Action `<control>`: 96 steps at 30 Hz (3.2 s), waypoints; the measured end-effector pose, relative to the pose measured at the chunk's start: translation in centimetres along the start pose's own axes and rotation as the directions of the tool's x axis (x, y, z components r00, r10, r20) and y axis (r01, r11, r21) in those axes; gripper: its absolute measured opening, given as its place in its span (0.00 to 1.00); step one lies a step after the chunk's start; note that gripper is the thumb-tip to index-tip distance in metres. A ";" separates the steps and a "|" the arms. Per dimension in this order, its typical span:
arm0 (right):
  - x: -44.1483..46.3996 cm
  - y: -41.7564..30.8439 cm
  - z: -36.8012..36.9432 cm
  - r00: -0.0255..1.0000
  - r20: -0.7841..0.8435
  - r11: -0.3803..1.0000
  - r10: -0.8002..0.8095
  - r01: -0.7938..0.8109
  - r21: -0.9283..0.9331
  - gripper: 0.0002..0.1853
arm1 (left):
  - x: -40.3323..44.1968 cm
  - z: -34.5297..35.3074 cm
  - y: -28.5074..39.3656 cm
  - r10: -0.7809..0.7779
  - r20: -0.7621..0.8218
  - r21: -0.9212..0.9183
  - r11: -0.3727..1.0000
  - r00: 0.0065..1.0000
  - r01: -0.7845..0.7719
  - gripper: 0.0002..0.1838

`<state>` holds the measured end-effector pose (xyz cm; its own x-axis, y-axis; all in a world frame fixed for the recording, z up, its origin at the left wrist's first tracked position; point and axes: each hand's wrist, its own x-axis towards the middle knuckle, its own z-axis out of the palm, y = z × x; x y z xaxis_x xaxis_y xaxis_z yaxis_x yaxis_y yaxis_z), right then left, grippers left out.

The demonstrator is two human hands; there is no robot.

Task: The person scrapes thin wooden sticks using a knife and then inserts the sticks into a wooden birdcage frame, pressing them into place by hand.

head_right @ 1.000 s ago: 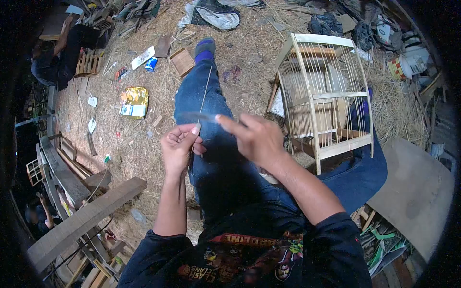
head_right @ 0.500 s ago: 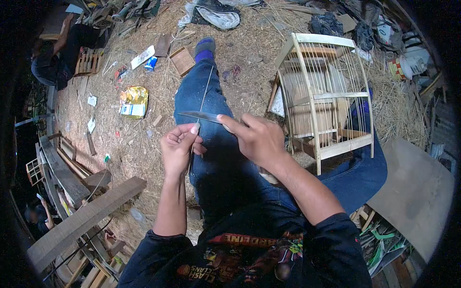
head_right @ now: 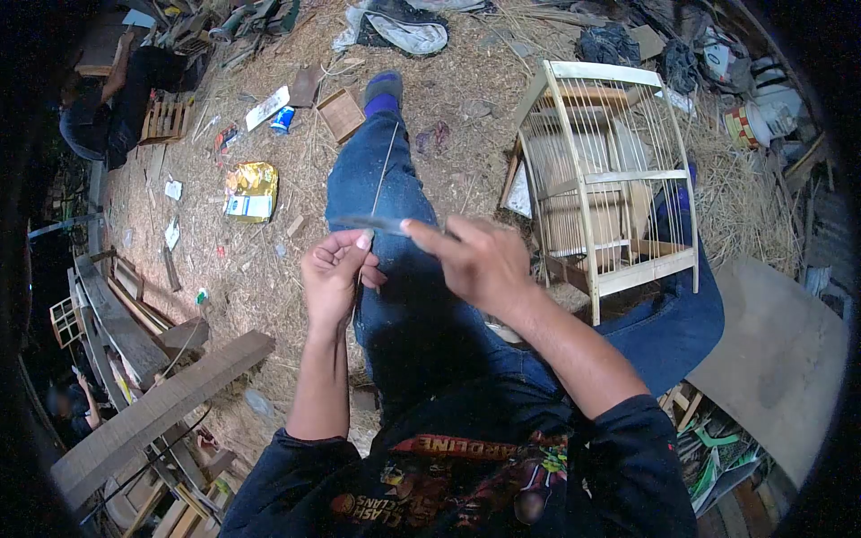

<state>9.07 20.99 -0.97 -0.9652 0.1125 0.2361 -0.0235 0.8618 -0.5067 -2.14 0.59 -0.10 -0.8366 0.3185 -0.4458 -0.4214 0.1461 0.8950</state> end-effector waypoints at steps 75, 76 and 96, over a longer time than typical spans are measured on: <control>0.0 -0.2 0.1 0.998 -0.024 0.998 -0.057 0.056 -0.039 0.17 | -0.1 -0.3 0.6 -0.022 0.051 0.011 1.000 0.998 0.021 0.11; 0.2 -0.1 0.1 0.999 -0.045 0.999 -0.022 0.021 -0.030 0.21 | -0.1 -0.3 0.5 -0.022 0.051 0.009 1.000 0.998 0.021 0.11; 1.1 1.3 0.4 0.990 -0.086 0.993 0.109 -0.112 -0.034 0.24 | -0.1 -0.4 0.5 -0.026 0.053 -0.015 1.000 0.998 0.027 0.10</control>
<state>7.89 22.01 -1.74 -0.9359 0.2482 0.2500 0.0942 0.8602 -0.5013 -2.42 0.26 0.40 -0.8058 0.3635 -0.4675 -0.4488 0.1403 0.8826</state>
